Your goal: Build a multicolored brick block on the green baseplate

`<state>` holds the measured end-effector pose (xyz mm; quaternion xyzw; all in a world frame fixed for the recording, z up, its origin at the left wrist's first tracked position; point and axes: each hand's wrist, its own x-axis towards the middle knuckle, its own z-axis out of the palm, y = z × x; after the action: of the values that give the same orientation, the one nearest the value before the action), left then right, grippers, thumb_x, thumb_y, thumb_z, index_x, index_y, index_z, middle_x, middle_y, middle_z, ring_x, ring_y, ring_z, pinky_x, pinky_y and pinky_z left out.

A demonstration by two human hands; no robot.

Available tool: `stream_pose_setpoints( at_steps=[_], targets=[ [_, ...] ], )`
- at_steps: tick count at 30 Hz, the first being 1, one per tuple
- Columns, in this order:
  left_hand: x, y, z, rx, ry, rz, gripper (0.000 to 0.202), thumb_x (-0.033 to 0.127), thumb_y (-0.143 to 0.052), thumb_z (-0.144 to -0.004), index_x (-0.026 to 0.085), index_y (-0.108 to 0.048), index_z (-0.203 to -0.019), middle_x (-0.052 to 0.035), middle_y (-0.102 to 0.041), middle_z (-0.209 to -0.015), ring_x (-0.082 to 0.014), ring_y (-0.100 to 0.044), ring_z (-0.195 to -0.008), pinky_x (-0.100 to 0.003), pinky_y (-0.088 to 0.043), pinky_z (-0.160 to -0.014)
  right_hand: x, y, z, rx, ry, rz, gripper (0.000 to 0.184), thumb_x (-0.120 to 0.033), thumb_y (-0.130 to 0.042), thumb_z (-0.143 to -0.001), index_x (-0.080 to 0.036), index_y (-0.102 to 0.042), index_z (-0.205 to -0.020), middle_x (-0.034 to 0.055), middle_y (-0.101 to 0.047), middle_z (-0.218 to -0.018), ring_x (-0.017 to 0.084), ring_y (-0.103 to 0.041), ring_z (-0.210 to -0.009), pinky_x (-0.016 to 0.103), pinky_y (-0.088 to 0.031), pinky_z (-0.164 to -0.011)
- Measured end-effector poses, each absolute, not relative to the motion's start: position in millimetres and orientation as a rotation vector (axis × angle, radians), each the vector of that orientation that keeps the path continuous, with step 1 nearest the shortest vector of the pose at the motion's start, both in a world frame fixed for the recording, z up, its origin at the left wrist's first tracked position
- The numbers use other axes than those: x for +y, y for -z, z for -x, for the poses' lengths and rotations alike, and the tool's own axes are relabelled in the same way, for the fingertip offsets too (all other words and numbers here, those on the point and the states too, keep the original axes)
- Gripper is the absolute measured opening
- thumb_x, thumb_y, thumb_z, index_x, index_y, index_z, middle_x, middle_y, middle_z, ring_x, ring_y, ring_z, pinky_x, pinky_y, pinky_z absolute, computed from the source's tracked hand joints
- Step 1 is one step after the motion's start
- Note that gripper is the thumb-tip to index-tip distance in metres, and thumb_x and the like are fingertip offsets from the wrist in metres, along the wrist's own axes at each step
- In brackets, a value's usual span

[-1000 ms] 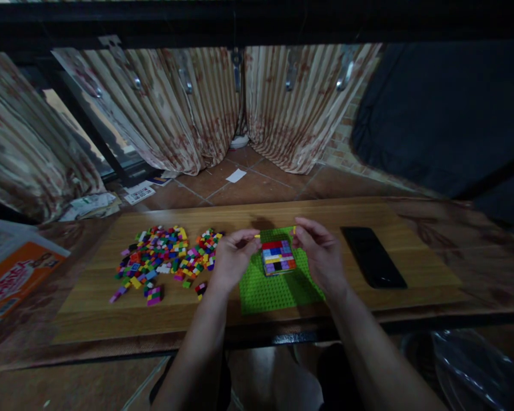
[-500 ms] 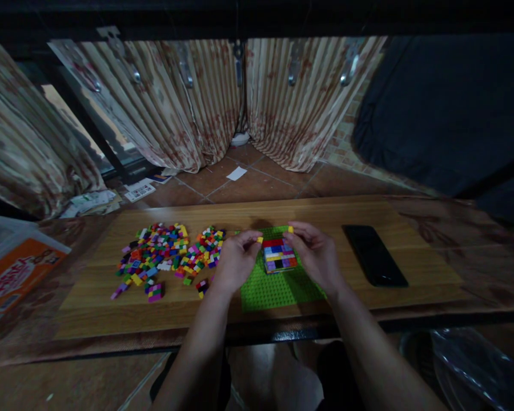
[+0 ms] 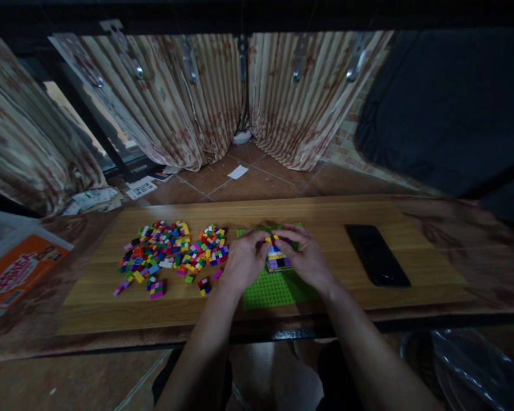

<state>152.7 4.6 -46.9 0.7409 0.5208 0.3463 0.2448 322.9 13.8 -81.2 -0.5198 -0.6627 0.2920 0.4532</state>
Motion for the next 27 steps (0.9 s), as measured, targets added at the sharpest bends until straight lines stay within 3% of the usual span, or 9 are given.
stream_pose_setpoints(
  at_steps=[7,18,27],
  targets=[
    [5.8,48.6,-161.1,1.482,-0.927,-2.094,0.020,0.021,-0.054,-0.086,0.020,-0.069,-0.099,-0.0059,-0.066,-0.093,-0.0184,-0.063,-0.084,-0.030,-0.049,-0.080,18.5,89.9,-324.8,-1.494,-0.901,1.278,0.025,-0.044,-0.066,-0.080,-0.029,-0.075,-0.098,0.0041,-0.069,-0.108,0.023,-0.060,-0.107,0.047,-0.042,-0.101],
    [8.8,49.5,-165.3,1.454,-0.963,-1.936,0.019,0.021,-0.060,-0.082,0.020,-0.072,-0.097,-0.0064,-0.069,-0.094,-0.0198,-0.063,-0.085,-0.033,-0.049,-0.081,14.7,82.0,-329.0,-1.541,-0.917,1.260,0.022,-0.038,-0.065,-0.080,-0.029,-0.075,-0.097,0.0042,-0.070,-0.108,0.023,-0.062,-0.105,0.045,-0.044,-0.098],
    [19.2,67.8,-164.8,1.278,-1.055,-1.512,0.022,0.024,-0.069,-0.074,0.020,-0.076,-0.094,-0.0040,-0.074,-0.087,-0.0163,-0.065,-0.074,-0.027,-0.051,-0.071,13.2,82.3,-327.7,-1.481,-0.943,1.278,0.022,-0.040,-0.066,-0.080,-0.029,-0.076,-0.097,0.0038,-0.072,-0.106,0.022,-0.064,-0.102,0.044,-0.046,-0.096]
  ],
)
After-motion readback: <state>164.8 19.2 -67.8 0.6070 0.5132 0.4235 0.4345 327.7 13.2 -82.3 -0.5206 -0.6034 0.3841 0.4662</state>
